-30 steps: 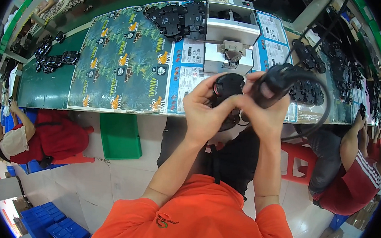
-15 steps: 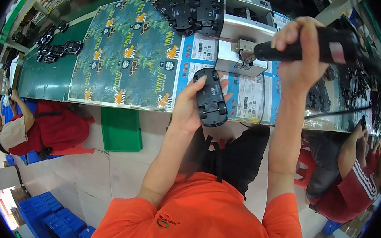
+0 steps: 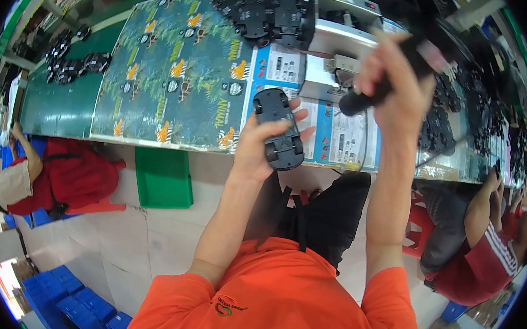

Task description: The person assembles toy cars by fastening screws into toy car bases using an electric screwdriver and placing the assembled bases onto the work table.

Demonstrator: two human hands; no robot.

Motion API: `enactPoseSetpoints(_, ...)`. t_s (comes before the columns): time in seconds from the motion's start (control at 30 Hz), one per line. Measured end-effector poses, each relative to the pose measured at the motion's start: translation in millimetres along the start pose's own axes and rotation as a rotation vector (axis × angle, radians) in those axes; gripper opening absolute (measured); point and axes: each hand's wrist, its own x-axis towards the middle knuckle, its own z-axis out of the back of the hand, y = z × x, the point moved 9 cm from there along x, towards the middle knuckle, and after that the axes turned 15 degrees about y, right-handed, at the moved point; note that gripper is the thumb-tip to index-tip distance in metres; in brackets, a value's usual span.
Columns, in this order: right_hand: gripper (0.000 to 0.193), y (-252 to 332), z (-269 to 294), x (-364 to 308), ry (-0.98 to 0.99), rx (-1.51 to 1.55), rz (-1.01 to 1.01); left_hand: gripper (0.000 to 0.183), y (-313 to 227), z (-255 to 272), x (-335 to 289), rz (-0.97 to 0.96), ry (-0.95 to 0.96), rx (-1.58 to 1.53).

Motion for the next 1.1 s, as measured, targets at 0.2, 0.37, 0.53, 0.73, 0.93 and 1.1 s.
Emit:
enactPoseSetpoints(0.2,0.026,31,-20,-51,0.158,0.478,0.22,0.057,-2,-7,8,-0.022,0.015,0.161)
enactPoseSetpoints(0.37,0.027,24,-40,-68,0.22,0.536,0.189,0.056,-2,-4,8,-0.039,-0.008,0.187)
enactPoseSetpoints(0.53,0.032,12,-51,-76,0.185,0.452,0.085,0.053,1,-5,9,-0.031,-0.02,0.166)
enactPoseSetpoints(0.73,0.029,1,-63,-73,0.31,0.473,0.001,0.05,2,-8,7,-0.016,-0.031,0.191)
enactPoseSetpoints(0.93,0.032,1,-74,-64,0.403,0.627,0.025,0.049,3,-5,8,0.01,-0.043,0.199)
enactPoseSetpoints(1.1,0.033,4,-76,-64,0.406,0.54,0.051,0.048,1,-5,7,-0.009,-0.04,0.193)
